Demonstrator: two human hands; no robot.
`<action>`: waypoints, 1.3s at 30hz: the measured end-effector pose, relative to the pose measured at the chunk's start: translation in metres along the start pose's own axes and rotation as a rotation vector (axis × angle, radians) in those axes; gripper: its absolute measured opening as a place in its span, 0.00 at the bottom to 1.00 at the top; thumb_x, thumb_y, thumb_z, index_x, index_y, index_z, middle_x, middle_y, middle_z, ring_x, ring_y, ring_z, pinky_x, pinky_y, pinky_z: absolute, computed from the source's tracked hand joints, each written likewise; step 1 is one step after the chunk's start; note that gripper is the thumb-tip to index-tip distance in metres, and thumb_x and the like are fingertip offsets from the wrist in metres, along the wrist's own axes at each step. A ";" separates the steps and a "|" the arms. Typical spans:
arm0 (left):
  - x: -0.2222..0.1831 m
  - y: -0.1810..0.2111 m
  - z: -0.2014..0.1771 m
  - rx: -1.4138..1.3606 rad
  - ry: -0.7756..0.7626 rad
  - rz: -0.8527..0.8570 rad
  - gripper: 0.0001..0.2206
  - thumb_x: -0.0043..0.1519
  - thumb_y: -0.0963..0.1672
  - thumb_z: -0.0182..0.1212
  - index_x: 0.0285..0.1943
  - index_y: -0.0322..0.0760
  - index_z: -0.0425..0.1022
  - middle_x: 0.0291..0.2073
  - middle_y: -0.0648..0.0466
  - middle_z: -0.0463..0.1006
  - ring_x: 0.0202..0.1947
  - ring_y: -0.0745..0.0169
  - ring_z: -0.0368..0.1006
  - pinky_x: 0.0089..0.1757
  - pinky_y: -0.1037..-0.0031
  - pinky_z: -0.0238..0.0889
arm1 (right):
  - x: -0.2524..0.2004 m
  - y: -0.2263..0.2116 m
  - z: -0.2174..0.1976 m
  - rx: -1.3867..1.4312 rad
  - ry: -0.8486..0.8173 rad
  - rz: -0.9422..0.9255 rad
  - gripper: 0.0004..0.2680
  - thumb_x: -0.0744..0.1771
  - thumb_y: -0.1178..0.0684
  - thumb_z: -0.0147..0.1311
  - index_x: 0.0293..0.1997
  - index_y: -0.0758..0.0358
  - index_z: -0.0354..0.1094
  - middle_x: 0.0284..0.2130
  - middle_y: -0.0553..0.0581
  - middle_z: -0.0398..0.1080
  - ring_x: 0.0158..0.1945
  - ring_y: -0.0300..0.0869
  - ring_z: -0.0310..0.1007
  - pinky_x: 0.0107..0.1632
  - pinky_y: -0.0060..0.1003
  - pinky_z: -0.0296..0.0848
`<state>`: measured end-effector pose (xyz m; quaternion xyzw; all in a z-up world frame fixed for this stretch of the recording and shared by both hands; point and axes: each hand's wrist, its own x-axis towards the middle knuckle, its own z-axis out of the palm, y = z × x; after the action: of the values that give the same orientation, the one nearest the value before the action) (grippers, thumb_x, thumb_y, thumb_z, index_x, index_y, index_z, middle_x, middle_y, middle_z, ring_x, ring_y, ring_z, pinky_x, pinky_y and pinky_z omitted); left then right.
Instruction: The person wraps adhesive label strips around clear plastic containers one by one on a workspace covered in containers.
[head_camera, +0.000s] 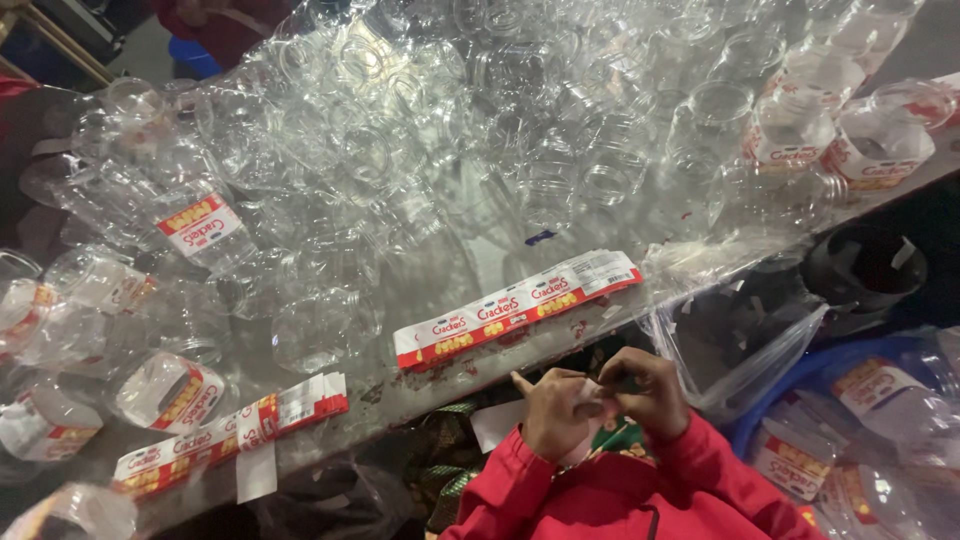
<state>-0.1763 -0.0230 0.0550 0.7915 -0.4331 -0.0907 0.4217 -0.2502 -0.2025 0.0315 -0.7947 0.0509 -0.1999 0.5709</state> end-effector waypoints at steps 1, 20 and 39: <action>0.002 0.000 -0.001 -0.004 0.002 0.002 0.03 0.52 0.44 0.71 0.32 0.43 0.85 0.27 0.51 0.80 0.40 0.49 0.77 0.48 0.50 0.62 | 0.000 -0.004 0.002 -0.005 0.000 -0.001 0.09 0.55 0.65 0.66 0.33 0.63 0.75 0.28 0.53 0.76 0.33 0.40 0.76 0.36 0.36 0.73; 0.010 -0.006 0.023 0.077 -0.124 -0.206 0.10 0.57 0.46 0.63 0.31 0.33 0.79 0.24 0.42 0.80 0.28 0.38 0.78 0.52 0.26 0.46 | -0.002 -0.028 0.007 -0.472 0.012 -0.357 0.19 0.51 0.50 0.68 0.42 0.58 0.74 0.29 0.53 0.78 0.31 0.43 0.77 0.42 0.42 0.59; 0.025 -0.009 0.026 0.111 -0.276 -0.257 0.13 0.48 0.45 0.69 0.37 0.34 0.78 0.26 0.41 0.81 0.32 0.35 0.78 0.53 0.13 0.34 | -0.003 0.006 0.008 -0.552 0.148 -0.231 0.12 0.55 0.59 0.62 0.39 0.59 0.77 0.30 0.55 0.79 0.31 0.45 0.78 0.40 0.42 0.62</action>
<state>-0.1691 -0.0550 0.0371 0.8423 -0.3865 -0.2273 0.2993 -0.2487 -0.1965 0.0235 -0.9036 0.0538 -0.2993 0.3017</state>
